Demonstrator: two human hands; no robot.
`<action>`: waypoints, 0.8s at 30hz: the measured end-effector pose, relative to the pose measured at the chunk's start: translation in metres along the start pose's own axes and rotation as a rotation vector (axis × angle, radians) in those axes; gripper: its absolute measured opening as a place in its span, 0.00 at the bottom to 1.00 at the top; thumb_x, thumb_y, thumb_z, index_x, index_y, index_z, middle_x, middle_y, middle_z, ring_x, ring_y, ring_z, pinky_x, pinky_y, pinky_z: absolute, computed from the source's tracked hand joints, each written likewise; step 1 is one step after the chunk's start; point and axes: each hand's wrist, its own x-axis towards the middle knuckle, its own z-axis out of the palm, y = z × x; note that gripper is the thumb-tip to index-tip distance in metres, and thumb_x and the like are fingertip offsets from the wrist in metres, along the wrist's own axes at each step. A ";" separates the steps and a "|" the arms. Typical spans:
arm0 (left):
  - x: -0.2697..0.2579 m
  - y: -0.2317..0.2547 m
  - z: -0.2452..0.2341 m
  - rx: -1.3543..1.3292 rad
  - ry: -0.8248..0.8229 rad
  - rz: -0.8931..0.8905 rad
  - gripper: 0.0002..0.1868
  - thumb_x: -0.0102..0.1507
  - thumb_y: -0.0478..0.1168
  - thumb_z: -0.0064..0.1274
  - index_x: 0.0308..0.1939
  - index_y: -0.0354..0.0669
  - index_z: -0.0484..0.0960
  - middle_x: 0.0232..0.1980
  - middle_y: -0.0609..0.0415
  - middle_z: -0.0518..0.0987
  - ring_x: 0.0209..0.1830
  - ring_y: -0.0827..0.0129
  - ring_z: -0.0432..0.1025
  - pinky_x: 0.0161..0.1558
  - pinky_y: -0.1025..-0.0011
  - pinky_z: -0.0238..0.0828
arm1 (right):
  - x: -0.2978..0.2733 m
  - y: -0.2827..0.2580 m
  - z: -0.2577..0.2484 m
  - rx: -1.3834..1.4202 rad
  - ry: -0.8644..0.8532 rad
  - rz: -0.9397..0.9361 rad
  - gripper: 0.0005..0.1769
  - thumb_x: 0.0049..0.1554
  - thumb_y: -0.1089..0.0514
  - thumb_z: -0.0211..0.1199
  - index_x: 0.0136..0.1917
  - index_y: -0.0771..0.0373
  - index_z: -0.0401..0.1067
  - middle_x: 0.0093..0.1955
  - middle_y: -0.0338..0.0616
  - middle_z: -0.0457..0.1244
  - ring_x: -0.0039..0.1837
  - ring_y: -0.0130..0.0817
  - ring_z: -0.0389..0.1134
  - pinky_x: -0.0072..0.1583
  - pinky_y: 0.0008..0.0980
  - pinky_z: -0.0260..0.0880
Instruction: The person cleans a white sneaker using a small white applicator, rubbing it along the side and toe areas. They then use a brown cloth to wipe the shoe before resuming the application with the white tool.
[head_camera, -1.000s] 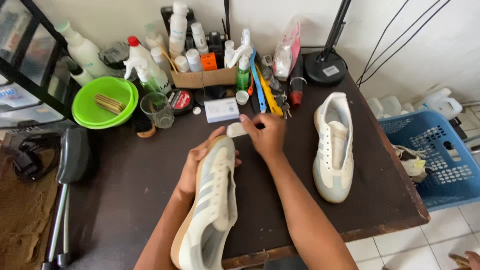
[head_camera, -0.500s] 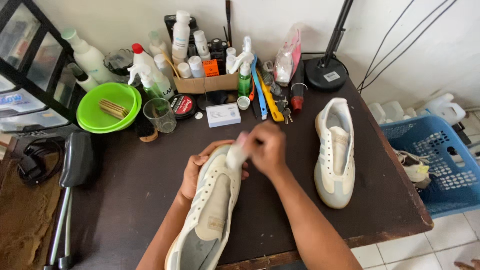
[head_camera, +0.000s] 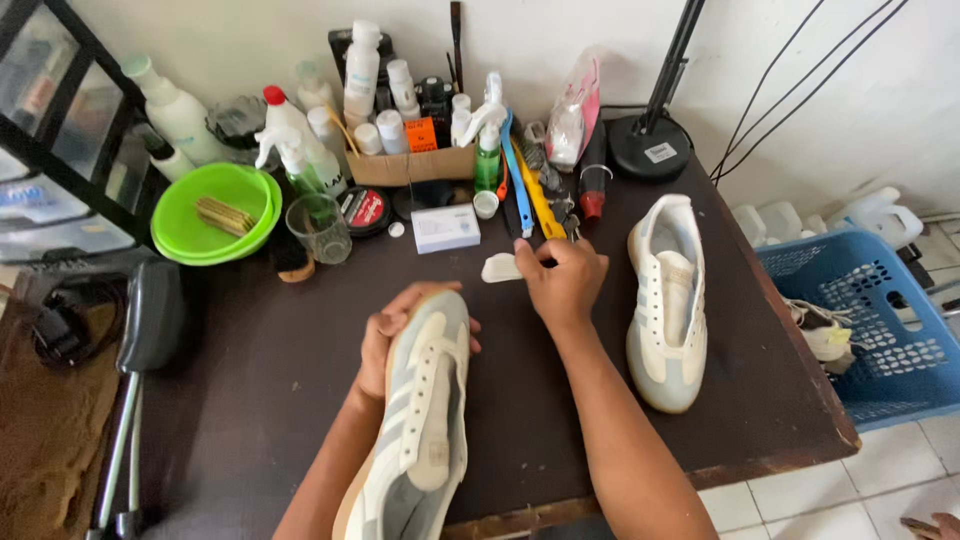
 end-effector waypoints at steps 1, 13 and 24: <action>-0.001 0.001 -0.004 -0.006 0.004 0.000 0.45 0.50 0.57 0.41 0.65 0.31 0.72 0.33 0.30 0.81 0.28 0.53 0.80 0.33 0.58 0.80 | -0.005 0.000 -0.002 -0.001 -0.007 -0.001 0.28 0.53 0.46 0.75 0.21 0.54 0.64 0.19 0.39 0.55 0.28 0.41 0.60 0.38 0.33 0.59; 0.002 0.001 -0.050 0.587 0.211 0.379 0.32 0.56 0.51 0.46 0.58 0.37 0.83 0.39 0.46 0.75 0.25 0.70 0.69 0.29 0.72 0.69 | -0.007 -0.079 -0.022 0.545 -0.475 -0.263 0.24 0.60 0.39 0.57 0.63 0.49 0.75 0.67 0.41 0.62 0.73 0.49 0.54 0.76 0.49 0.43; 0.000 0.009 -0.043 0.622 0.180 0.349 0.33 0.56 0.51 0.40 0.60 0.39 0.82 0.40 0.48 0.73 0.33 0.69 0.64 0.34 0.72 0.64 | -0.024 -0.097 -0.028 0.639 -0.761 -0.292 0.27 0.57 0.33 0.54 0.62 0.46 0.77 0.68 0.47 0.55 0.72 0.52 0.47 0.72 0.50 0.37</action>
